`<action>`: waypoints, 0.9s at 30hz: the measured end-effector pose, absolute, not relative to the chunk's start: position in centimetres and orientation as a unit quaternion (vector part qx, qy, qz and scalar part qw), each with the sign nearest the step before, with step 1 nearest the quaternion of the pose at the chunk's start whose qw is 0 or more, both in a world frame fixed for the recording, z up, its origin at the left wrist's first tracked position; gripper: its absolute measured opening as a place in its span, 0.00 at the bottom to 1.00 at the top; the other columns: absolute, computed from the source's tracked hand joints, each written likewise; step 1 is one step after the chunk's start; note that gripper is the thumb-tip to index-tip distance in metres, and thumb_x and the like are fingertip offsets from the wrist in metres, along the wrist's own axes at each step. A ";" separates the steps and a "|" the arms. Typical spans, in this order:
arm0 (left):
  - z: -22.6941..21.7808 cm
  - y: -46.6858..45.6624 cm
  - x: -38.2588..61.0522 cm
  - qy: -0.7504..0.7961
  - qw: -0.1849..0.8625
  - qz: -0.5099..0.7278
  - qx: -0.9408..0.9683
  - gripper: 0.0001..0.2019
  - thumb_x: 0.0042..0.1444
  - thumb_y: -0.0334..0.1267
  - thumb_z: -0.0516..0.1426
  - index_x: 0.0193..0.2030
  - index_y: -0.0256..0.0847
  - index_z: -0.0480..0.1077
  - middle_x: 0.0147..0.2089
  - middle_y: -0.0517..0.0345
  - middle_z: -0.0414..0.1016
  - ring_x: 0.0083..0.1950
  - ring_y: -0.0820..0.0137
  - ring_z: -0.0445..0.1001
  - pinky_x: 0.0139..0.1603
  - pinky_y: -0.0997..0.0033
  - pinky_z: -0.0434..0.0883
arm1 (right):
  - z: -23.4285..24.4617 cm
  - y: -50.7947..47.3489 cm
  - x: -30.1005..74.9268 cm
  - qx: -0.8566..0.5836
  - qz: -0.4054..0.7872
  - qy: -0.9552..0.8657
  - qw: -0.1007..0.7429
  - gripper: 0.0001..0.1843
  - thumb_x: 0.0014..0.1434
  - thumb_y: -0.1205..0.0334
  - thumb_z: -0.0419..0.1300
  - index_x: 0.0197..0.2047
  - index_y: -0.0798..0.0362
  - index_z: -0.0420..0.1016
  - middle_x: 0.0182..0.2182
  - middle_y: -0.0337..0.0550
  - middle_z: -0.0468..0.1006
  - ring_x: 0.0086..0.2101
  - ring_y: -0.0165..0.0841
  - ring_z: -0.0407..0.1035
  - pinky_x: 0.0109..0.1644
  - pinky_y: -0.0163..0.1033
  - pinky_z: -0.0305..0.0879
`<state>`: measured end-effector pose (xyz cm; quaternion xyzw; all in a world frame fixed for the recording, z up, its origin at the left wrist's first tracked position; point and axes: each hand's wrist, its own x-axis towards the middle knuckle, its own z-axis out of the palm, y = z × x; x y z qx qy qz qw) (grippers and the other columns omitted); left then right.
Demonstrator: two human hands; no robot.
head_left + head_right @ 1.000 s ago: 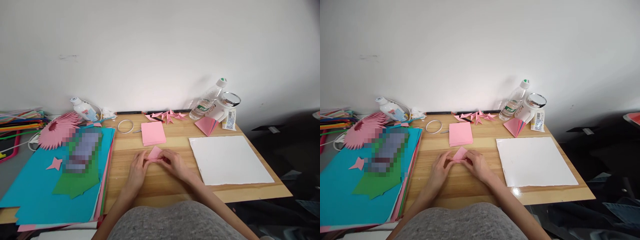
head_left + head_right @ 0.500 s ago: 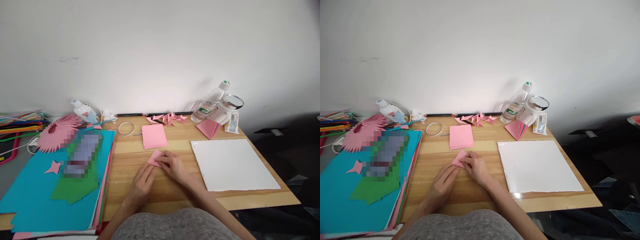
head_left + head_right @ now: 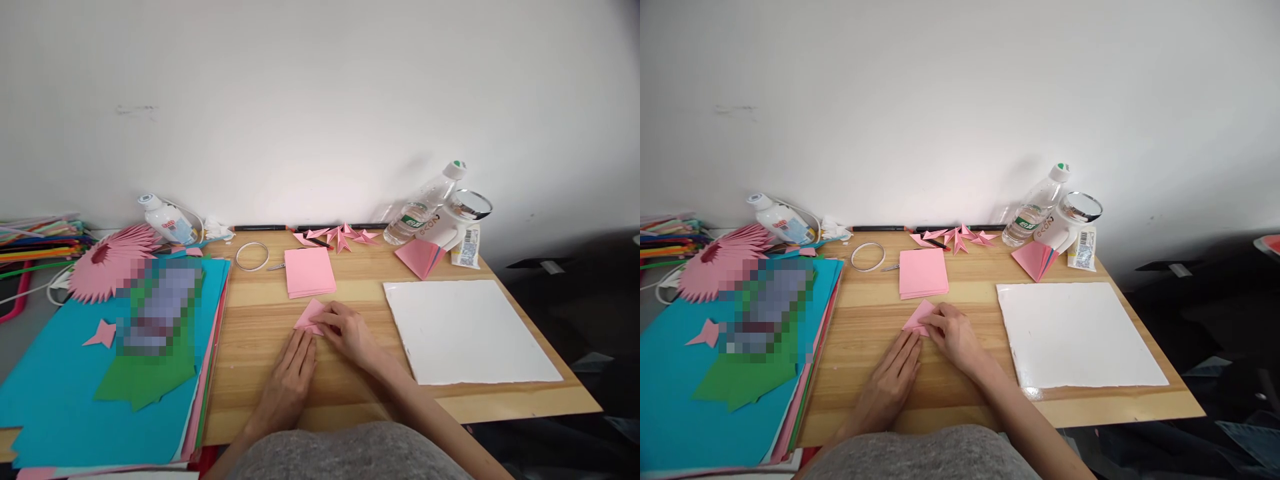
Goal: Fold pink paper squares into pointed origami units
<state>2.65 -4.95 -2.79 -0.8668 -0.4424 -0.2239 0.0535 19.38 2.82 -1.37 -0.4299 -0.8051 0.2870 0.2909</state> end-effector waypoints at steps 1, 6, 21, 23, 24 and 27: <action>-2.7 -5.0 2.6 -0.446 0.052 -0.223 -0.865 0.18 0.58 0.26 0.48 0.56 0.29 0.62 0.56 0.40 0.68 0.63 0.57 0.58 0.57 0.56 0.66 | -1.3 2.8 19.4 -0.429 0.288 -0.805 0.290 0.12 0.57 0.71 0.54 0.40 0.53 0.77 0.31 0.44 0.73 0.31 0.30 0.69 0.35 0.35 0.67; -2.3 -4.7 2.6 -0.461 0.045 -0.184 -0.867 0.18 0.58 0.26 0.48 0.55 0.29 0.64 0.57 0.41 0.67 0.63 0.53 0.58 0.56 0.54 0.65 | -1.5 2.6 19.3 -0.436 0.269 -0.803 0.305 0.12 0.57 0.71 0.54 0.39 0.53 0.77 0.31 0.45 0.73 0.30 0.30 0.69 0.35 0.35 0.67; -1.4 -3.5 2.7 -0.448 0.013 -0.154 -0.880 0.17 0.61 0.31 0.48 0.55 0.27 0.62 0.59 0.41 0.64 0.65 0.54 0.51 0.58 0.52 0.65 | -1.4 2.9 20.5 -0.434 0.287 -0.791 0.321 0.13 0.59 0.70 0.52 0.45 0.53 0.74 0.36 0.47 0.70 0.35 0.32 0.69 0.37 0.37 0.69; -1.5 -3.6 2.6 -0.444 0.008 -0.164 -0.881 0.18 0.60 0.29 0.48 0.57 0.26 0.60 0.60 0.39 0.62 0.66 0.54 0.51 0.59 0.52 0.65 | -1.3 2.9 20.5 -0.433 0.293 -0.787 0.329 0.14 0.59 0.71 0.52 0.45 0.51 0.74 0.36 0.46 0.70 0.34 0.31 0.68 0.36 0.36 0.69; -1.6 -3.6 2.6 -0.443 0.003 -0.168 -0.881 0.18 0.60 0.28 0.48 0.57 0.25 0.59 0.61 0.39 0.61 0.66 0.55 0.50 0.59 0.52 0.65 | -1.2 2.9 20.5 -0.433 0.296 -0.786 0.328 0.14 0.58 0.71 0.52 0.45 0.51 0.74 0.36 0.46 0.70 0.34 0.31 0.68 0.36 0.36 0.68; -1.8 -3.7 2.5 -0.442 -0.012 -0.174 -0.880 0.20 0.59 0.27 0.48 0.58 0.25 0.57 0.61 0.37 0.60 0.66 0.55 0.50 0.59 0.52 0.64 | -1.2 3.0 20.5 -0.435 0.306 -0.783 0.323 0.15 0.58 0.72 0.52 0.45 0.52 0.74 0.36 0.47 0.69 0.35 0.31 0.68 0.37 0.36 0.68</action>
